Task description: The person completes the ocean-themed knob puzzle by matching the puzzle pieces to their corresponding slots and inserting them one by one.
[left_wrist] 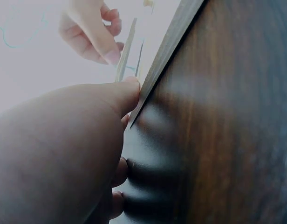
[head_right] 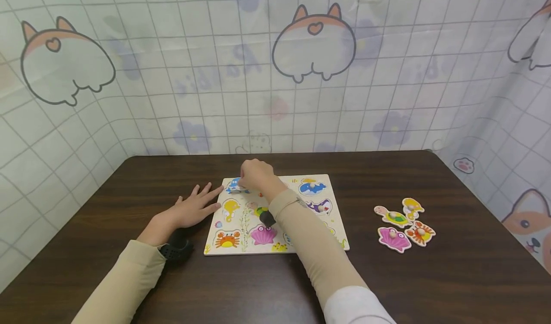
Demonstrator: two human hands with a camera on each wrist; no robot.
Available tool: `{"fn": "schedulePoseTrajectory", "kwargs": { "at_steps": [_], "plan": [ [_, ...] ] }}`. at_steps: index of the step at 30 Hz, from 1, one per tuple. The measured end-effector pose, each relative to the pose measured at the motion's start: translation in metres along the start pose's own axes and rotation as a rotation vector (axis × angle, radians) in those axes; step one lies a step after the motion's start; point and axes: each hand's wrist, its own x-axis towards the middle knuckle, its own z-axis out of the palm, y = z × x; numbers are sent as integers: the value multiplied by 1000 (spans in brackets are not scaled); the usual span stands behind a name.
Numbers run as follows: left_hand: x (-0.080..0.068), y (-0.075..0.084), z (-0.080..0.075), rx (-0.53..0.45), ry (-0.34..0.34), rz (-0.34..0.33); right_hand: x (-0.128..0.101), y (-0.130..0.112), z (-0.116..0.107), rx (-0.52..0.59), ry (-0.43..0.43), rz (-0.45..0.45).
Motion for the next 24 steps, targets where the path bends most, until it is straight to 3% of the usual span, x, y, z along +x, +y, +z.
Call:
{"fn": "schedulePoseTrajectory", "kwargs": {
  "at_steps": [24],
  "plan": [
    [-1, 1, -1, -1, 1, 1, 6, -18, 5, -40, -39, 41]
  ]
}}
